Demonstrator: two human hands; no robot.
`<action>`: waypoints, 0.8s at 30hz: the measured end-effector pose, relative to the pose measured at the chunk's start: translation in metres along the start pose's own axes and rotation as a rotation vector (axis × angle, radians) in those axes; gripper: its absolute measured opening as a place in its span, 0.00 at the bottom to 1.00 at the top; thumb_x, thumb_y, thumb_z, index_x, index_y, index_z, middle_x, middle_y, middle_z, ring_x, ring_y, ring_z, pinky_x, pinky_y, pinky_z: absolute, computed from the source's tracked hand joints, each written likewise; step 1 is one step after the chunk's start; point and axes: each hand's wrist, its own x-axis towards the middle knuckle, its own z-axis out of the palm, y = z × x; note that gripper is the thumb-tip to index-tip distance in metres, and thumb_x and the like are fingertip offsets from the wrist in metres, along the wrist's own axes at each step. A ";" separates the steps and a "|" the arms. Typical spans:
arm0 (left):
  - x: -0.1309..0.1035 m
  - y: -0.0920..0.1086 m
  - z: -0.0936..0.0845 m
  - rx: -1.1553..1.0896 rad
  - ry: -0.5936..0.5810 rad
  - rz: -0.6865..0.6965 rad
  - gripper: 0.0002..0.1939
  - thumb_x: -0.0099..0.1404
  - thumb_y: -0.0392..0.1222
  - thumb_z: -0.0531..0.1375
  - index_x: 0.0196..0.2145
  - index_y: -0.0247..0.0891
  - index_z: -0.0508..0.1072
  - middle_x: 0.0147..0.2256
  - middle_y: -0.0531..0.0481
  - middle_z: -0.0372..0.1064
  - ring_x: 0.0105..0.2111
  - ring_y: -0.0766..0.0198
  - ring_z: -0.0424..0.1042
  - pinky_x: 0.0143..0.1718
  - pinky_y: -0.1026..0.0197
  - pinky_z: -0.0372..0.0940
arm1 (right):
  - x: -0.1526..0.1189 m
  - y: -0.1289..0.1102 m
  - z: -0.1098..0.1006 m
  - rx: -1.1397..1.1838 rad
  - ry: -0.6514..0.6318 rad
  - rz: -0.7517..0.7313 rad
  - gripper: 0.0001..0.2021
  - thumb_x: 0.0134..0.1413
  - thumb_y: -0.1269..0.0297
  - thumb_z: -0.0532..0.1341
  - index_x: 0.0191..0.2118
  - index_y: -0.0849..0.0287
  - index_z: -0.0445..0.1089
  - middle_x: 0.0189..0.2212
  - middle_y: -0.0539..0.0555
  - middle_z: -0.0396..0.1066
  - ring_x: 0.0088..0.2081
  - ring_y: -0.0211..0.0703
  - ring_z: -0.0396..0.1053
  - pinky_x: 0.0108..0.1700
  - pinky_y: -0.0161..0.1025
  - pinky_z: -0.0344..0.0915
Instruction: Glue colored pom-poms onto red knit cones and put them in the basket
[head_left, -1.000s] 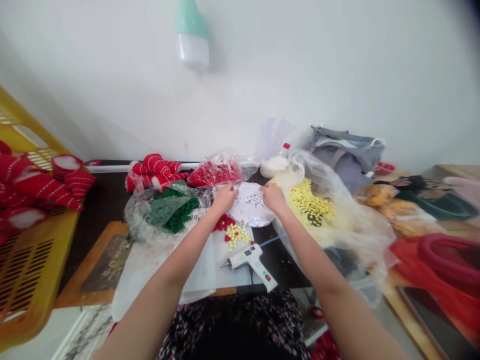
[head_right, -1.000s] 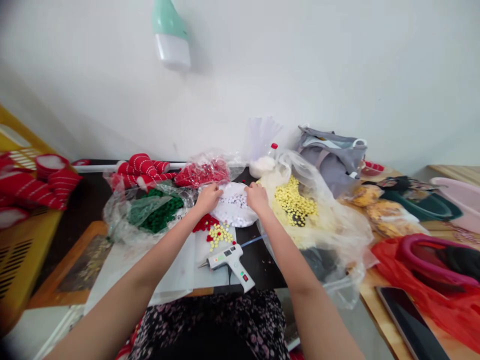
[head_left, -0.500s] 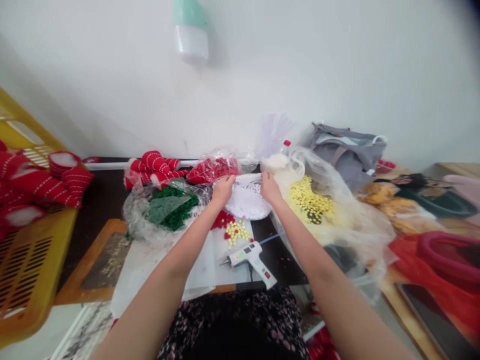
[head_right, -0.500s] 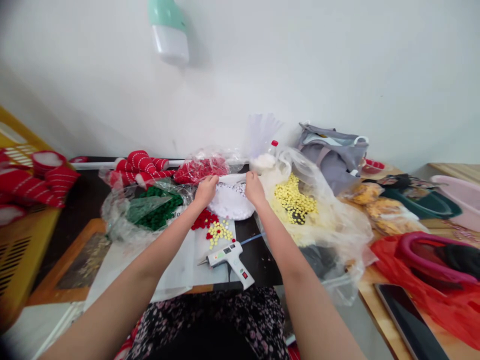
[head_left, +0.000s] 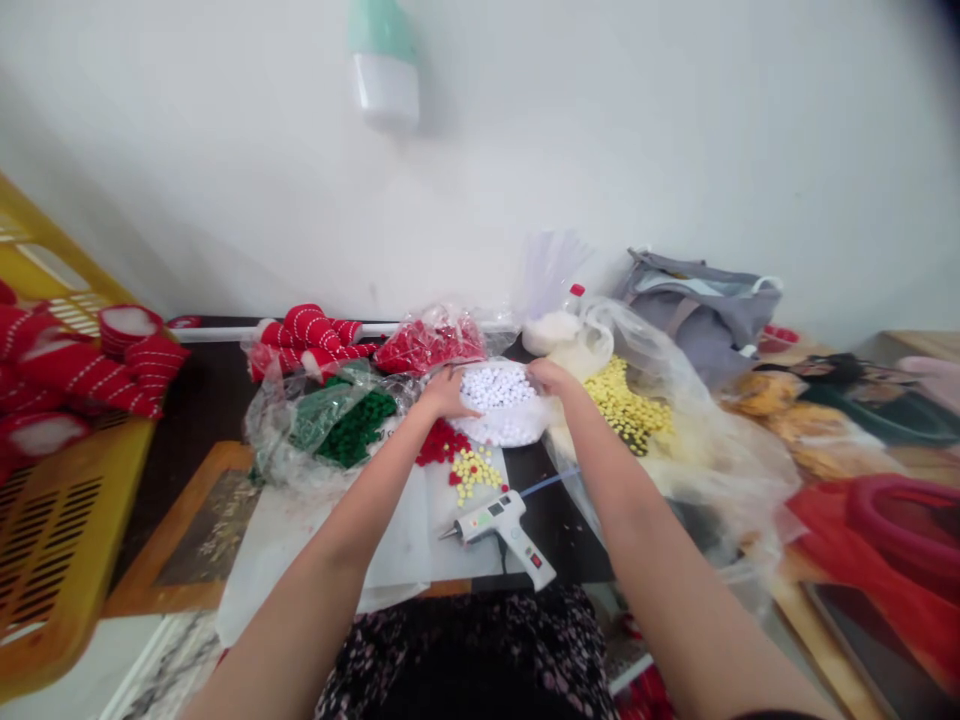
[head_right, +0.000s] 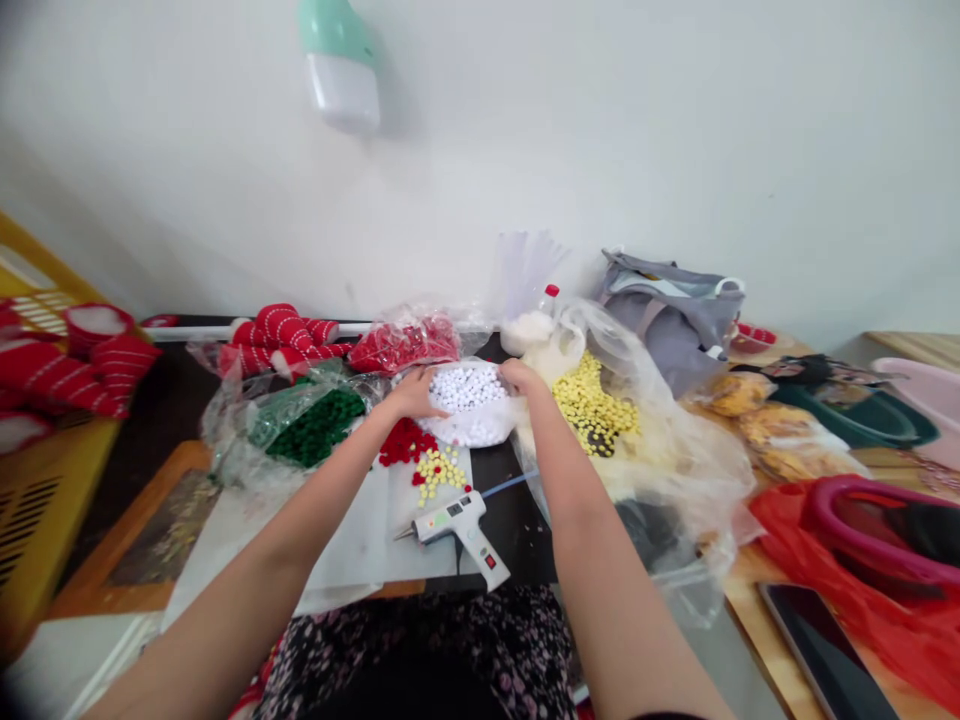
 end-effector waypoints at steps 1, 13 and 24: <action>-0.002 -0.001 0.001 0.013 -0.033 0.001 0.70 0.51 0.66 0.74 0.77 0.31 0.45 0.78 0.23 0.34 0.77 0.35 0.45 0.74 0.47 0.50 | 0.000 0.001 0.001 0.039 0.000 0.012 0.21 0.70 0.55 0.66 0.61 0.59 0.71 0.59 0.59 0.73 0.54 0.53 0.75 0.54 0.54 0.76; -0.023 0.000 0.007 0.038 -0.008 0.020 0.64 0.52 0.53 0.76 0.76 0.34 0.48 0.78 0.23 0.26 0.75 0.31 0.50 0.72 0.46 0.54 | 0.019 -0.010 0.019 -0.085 0.268 0.063 0.12 0.70 0.60 0.65 0.54 0.59 0.77 0.54 0.60 0.77 0.58 0.54 0.74 0.61 0.51 0.71; -0.043 0.006 0.015 -0.131 0.109 0.029 0.58 0.53 0.50 0.76 0.74 0.30 0.56 0.77 0.22 0.35 0.74 0.32 0.54 0.72 0.44 0.56 | 0.033 -0.018 0.026 -0.202 0.205 0.072 0.20 0.70 0.55 0.66 0.61 0.58 0.71 0.59 0.60 0.72 0.54 0.52 0.75 0.55 0.53 0.76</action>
